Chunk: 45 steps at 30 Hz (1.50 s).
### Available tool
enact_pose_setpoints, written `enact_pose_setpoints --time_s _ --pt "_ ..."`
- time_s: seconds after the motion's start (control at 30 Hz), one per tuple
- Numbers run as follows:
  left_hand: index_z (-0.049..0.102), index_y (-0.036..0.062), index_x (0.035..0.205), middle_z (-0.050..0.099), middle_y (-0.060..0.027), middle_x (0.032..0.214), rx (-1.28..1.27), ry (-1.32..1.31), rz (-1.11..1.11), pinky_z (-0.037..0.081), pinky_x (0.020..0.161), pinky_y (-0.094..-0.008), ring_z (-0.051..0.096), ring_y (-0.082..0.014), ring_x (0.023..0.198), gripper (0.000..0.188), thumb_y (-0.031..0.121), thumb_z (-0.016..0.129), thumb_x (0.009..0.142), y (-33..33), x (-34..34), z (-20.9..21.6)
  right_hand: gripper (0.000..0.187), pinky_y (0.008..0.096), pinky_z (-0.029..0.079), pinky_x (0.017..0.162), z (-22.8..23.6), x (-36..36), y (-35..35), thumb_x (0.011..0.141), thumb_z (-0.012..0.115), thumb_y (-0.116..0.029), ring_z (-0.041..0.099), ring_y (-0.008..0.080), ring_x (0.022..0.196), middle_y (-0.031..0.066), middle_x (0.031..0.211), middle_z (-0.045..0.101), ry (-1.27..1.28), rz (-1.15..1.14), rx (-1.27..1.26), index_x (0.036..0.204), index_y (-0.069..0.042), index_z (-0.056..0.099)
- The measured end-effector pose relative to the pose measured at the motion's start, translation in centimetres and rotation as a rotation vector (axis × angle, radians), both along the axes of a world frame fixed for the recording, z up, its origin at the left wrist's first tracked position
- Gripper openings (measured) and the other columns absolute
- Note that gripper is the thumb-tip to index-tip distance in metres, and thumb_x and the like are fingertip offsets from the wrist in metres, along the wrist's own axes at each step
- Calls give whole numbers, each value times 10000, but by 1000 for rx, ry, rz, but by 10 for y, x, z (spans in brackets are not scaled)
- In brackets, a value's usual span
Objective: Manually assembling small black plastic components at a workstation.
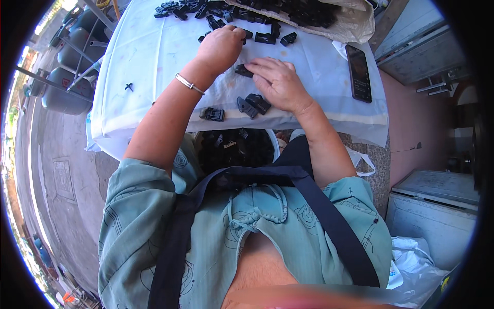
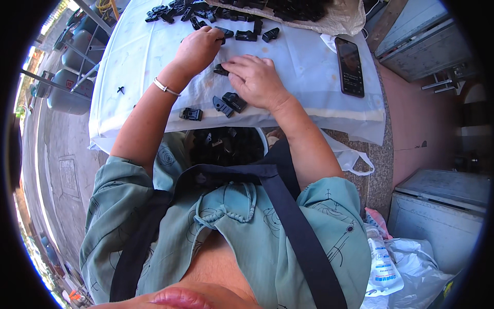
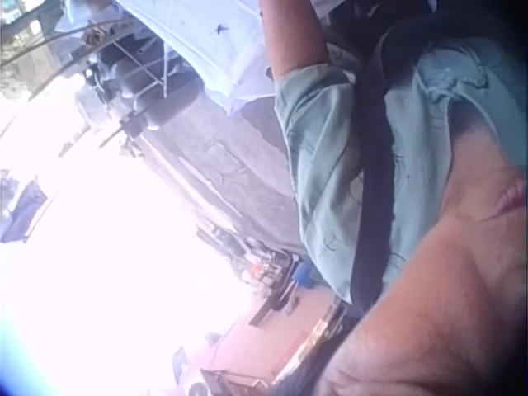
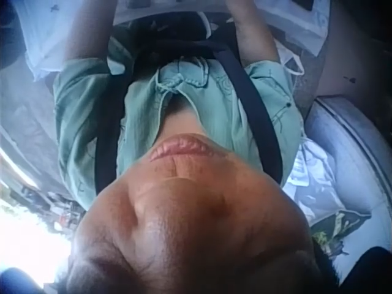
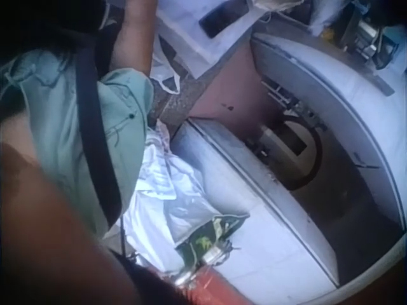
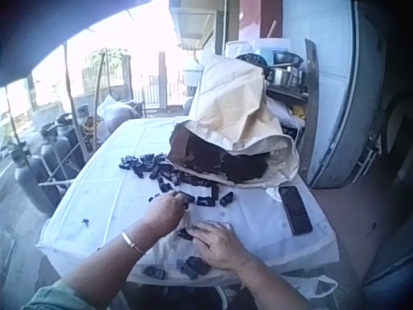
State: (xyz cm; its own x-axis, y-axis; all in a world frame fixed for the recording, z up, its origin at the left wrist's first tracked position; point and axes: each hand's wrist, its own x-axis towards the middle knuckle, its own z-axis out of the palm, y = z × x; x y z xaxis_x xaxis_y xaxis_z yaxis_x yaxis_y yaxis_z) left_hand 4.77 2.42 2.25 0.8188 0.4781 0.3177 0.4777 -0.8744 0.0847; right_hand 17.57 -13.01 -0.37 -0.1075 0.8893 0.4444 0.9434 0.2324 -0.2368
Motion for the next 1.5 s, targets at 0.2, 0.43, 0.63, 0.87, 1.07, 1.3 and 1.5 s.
enact_pose_setpoints --time_s 0.2,0.43,0.63,0.87,1.07,1.3,1.5 --pt "548 111 1190 610 -144 1037 -49 -121 -10 510 801 -404 619 -334 922 357 100 584 835 3 -2 -6 286 417 475 888 4 27 47 866 569 -156 579 340 1020 117 1230 573 32 -289 221 1131 -68 635" --pt "615 80 1130 642 -163 1038 -850 -515 77 514 804 -377 652 -317 877 330 215 635 830 -9 -14 -11 247 395 481 870 7 22 35 837 650 -245 599 317 969 105 1143 618 -27 -197 31 991 -52 649" --pt "658 66 1079 640 -178 1022 -337 -278 128 520 792 -370 655 -318 860 308 277 650 855 -9 -36 -11 297 395 505 825 2 24 23 823 675 -311 622 311 909 111 1053 634 42 -133 219 999 -73 647" --pt "603 88 1191 635 -156 1030 -249 -257 35 524 789 -379 650 -318 866 412 302 670 846 -16 -43 -13 376 388 516 797 13 8 27 823 657 -333 623 316 903 128 1002 612 83 -364 -84 1138 -131 626" --pt "607 100 1188 633 -155 1092 -453 -6 222 523 806 -371 644 -311 932 378 280 646 858 -30 -36 19 324 393 515 791 2 14 23 843 609 -228 616 331 894 142 981 613 69 -232 20 1152 -130 612" --pt "629 133 1154 623 -106 1164 -284 -152 -389 502 919 -337 595 -263 1080 356 3 602 824 5 -45 4 320 391 504 817 4 70 37 851 603 -197 612 334 936 151 1033 629 97 -688 308 1157 -105 601" --pt "663 108 1056 651 -104 1064 -443 -41 -66 517 834 -351 638 -266 949 270 82 679 788 -7 -40 6 311 391 512 792 -5 44 47 850 614 -185 634 309 851 143 1042 635 132 -249 169 1143 -83 612"
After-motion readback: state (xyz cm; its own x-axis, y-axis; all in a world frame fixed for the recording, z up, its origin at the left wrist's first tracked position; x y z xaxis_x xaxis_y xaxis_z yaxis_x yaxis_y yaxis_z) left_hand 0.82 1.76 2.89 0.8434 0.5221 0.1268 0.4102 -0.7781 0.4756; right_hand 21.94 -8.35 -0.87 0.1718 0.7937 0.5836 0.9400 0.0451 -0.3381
